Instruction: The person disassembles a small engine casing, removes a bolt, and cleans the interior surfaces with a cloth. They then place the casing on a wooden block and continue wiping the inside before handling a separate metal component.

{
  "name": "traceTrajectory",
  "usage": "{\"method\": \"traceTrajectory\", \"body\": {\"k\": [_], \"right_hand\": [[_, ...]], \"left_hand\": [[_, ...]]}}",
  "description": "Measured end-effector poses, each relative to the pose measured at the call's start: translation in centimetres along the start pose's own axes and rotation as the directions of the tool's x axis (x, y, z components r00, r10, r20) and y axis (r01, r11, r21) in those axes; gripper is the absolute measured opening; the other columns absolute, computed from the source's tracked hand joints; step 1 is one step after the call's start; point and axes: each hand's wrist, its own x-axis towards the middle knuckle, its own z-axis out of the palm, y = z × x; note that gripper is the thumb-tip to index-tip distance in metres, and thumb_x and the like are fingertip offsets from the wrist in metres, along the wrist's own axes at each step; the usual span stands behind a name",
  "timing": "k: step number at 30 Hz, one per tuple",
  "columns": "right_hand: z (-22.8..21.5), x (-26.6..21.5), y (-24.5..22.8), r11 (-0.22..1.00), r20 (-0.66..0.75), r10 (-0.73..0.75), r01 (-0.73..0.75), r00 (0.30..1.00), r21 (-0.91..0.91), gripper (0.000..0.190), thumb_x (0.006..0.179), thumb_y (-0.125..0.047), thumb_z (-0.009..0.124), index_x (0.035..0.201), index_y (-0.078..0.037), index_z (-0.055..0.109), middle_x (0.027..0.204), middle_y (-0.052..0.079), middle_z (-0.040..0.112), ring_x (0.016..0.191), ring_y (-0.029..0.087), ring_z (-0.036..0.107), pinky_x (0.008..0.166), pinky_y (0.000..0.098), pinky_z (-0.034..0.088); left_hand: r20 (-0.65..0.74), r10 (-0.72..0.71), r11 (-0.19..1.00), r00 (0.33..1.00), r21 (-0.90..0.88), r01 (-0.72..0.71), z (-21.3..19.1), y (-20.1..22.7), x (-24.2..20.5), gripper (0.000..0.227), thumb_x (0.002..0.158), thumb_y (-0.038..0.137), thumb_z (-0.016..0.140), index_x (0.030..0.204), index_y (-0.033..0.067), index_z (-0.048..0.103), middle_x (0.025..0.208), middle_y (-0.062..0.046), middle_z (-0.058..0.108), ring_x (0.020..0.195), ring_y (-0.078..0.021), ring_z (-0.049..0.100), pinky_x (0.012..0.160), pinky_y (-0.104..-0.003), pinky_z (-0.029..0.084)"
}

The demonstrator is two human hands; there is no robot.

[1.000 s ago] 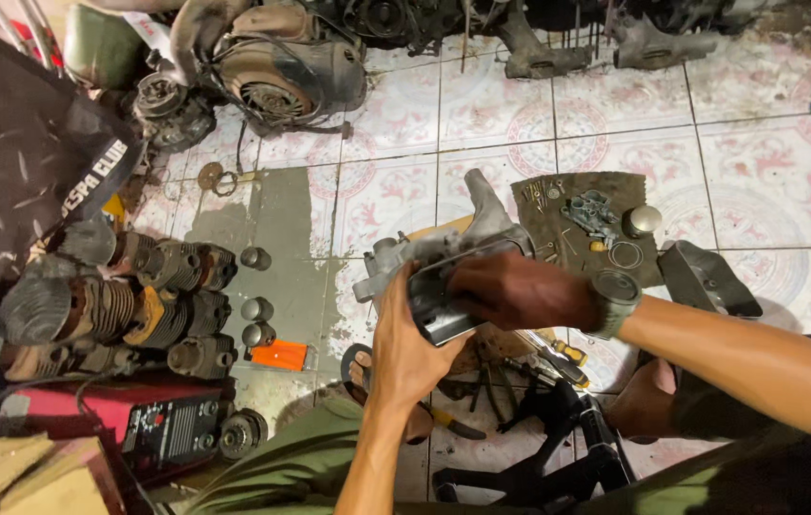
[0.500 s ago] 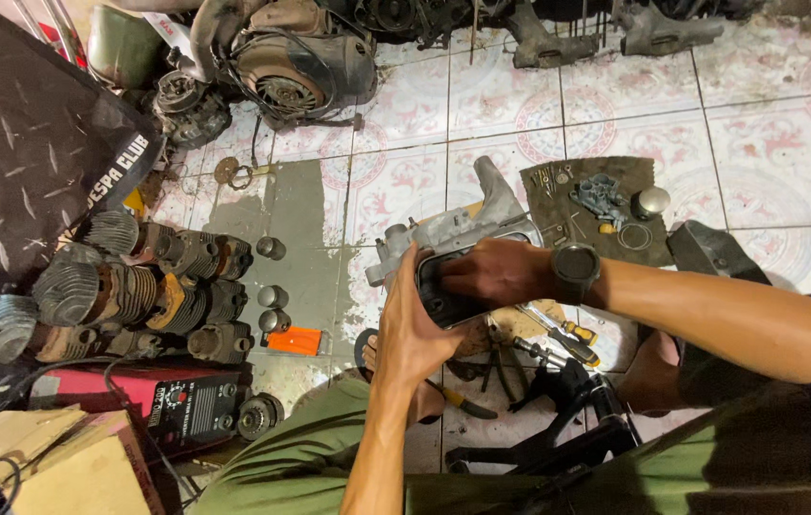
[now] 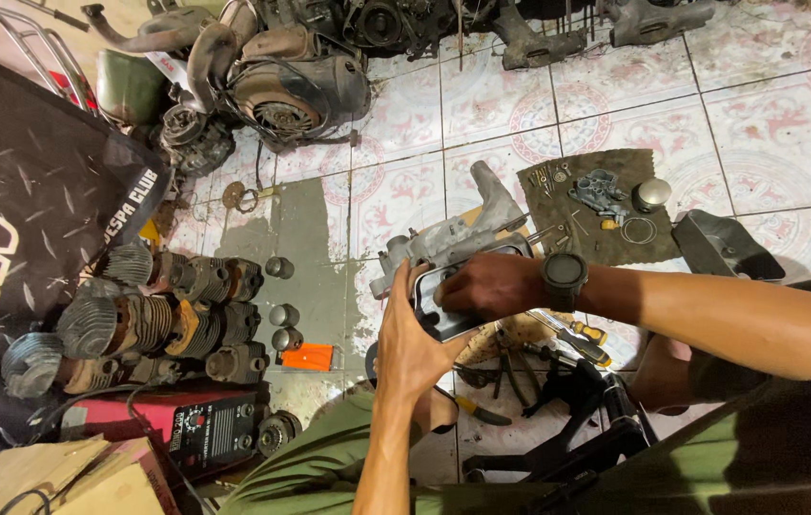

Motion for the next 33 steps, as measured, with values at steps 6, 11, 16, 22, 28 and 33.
{"method": "traceTrajectory", "body": {"k": [6, 11, 16, 22, 28, 33], "right_hand": [[1.0, -0.6, 1.4, 0.989, 0.055, 0.022, -0.03, 0.998, 0.147, 0.005, 0.079, -0.014, 0.044, 0.082, -0.012, 0.048, 0.085, 0.007, 0.052, 0.071, 0.036, 0.06, 0.059, 0.0471, 0.051], [-0.6, 0.3, -1.0, 0.995, 0.018, 0.086, -0.084, 0.996, -0.052, 0.023, 0.076, -0.003, 0.049, 0.096, -0.006, 0.059, 0.091, 0.013, 0.053, 0.07, 0.041, 0.062, 0.059, 0.0498, 0.052], [-3.1, -1.2, -0.2, 0.979, -0.179, 0.198, -0.204, 0.964, -0.018, 0.026, 0.078, -0.015, 0.057, 0.102, -0.01, 0.06, 0.096, 0.009, 0.057, 0.08, 0.036, 0.061, 0.065, 0.045, 0.05], [-4.9, -2.2, -0.4, 0.935, -0.3, 0.32, -0.351, 0.899, -0.053, 0.081, 0.063, -0.052, 0.078, 0.124, -0.006, 0.052, 0.124, 0.016, 0.055, 0.106, 0.038, 0.056, 0.08, 0.0505, 0.046], [-7.1, -0.2, 0.7, 0.796, -0.132, 0.484, -0.498, 0.865, -0.345, 0.087, 0.059, -0.045, 0.08, 0.131, -0.011, 0.046, 0.128, 0.011, 0.052, 0.117, 0.032, 0.048, 0.085, 0.0534, 0.04], [-4.7, -1.4, 8.2, 0.742, -0.126, 0.501, -0.5, 0.856, -0.446, 0.066, 0.074, -0.034, 0.065, 0.133, -0.013, 0.044, 0.127, 0.006, 0.05, 0.124, 0.025, 0.045, 0.101, 0.0508, 0.035]], "left_hand": [[-0.007, 0.022, 0.999, 1.0, 0.032, -0.021, -0.2, 0.3, 0.1, 0.109, 0.053, 0.031, 0.083, 0.141, -0.0009, 0.026, 0.133, -0.013, 0.052, 0.123, -0.0388, 0.048, 0.106, -0.047, 0.036], [0.032, -0.107, 0.994, 0.994, -0.017, 0.108, -0.6, 1.5, 0.5, 0.111, 0.053, 0.027, 0.085, 0.143, 0.001, 0.026, 0.133, -0.019, 0.05, 0.123, -0.0433, 0.047, 0.103, -0.053, 0.038], [0.034, -0.202, 0.976, 0.979, -0.072, 0.204, -1.2, 2.3, 1.1, 0.111, 0.054, 0.024, 0.084, 0.145, 0.0042, 0.023, 0.135, -0.024, 0.046, 0.123, -0.0482, 0.044, 0.1, -0.056, 0.04], [-0.026, -0.123, 0.982, 0.992, -0.145, 0.118, -0.7, 1.3, 2.6, 0.106, 0.057, 0.012, 0.084, 0.141, -0.0052, 0.022, 0.13, -0.031, 0.045, 0.12, -0.051, 0.045, 0.094, -0.061, 0.046], [-0.084, 0.01, 0.957, 0.996, -0.29, -0.034, -0.9, -1.3, 6.0, 0.106, 0.059, 0.007, 0.083, 0.141, -0.006, 0.018, 0.135, -0.031, 0.04, 0.122, -0.0514, 0.041, 0.087, -0.058, 0.053], [-0.071, 0.082, 0.962, 0.994, -0.253, -0.098, -0.9, -3.7, 8.5, 0.098, 0.066, 0.019, 0.084, 0.141, 0.0002, 0.024, 0.14, -0.027, 0.04, 0.131, -0.0455, 0.036, 0.105, -0.056, 0.036]]}}
